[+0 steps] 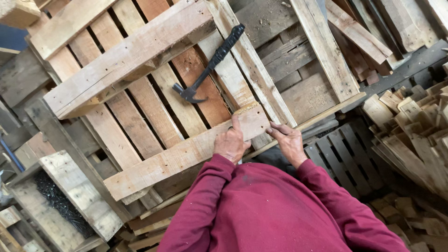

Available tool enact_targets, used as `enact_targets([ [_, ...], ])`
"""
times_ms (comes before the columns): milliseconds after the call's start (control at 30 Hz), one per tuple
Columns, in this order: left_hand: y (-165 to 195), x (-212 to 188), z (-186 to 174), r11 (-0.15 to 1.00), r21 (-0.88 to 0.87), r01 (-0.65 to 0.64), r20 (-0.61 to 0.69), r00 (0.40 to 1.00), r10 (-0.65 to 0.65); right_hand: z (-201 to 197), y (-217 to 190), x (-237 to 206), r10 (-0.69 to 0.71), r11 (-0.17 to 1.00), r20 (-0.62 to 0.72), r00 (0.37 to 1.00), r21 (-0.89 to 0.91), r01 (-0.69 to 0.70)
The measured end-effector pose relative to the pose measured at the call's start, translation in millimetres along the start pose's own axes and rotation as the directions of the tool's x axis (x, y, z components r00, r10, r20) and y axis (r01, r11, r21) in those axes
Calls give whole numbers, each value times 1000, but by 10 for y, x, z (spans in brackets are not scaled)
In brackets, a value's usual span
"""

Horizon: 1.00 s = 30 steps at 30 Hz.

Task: The person assembles wooden pallets by placing planks onto a pallet frame and hammering nails to secure them. They repeatedly pick nails from a nearby box, position planks, and drive nails with a hammer.

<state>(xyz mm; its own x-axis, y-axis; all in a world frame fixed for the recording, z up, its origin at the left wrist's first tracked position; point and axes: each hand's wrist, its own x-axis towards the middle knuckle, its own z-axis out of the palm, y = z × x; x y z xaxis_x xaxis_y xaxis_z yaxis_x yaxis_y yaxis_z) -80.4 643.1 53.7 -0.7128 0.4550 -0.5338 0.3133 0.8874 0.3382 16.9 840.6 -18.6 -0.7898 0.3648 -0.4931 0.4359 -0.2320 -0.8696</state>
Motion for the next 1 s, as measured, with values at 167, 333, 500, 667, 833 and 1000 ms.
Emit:
enact_targets([
  [167,27,-10,-10,996,-94,-1,-122,992,-11,-16,-34,10,0,987,30,1000,-158,5],
  [333,-16,9,57,996,-81,-36,-150,988,23,-21,-112,3,37,994,28,999,-107,-34],
  [500,-44,61,86,997,-70,-39,-137,990,29,-50,-116,39,34,985,39,999,-168,-27],
  [667,-62,71,86,994,-113,-9,-137,991,-7,-32,-118,75,69,985,40,997,-163,-61],
  [833,-176,55,33,951,-310,-16,-95,995,-14,-43,-545,70,79,905,105,991,-425,-27],
  [1000,-471,101,-7,-5,-995,98,94,937,-337,248,-1354,480,-284,598,336,898,-670,439],
])
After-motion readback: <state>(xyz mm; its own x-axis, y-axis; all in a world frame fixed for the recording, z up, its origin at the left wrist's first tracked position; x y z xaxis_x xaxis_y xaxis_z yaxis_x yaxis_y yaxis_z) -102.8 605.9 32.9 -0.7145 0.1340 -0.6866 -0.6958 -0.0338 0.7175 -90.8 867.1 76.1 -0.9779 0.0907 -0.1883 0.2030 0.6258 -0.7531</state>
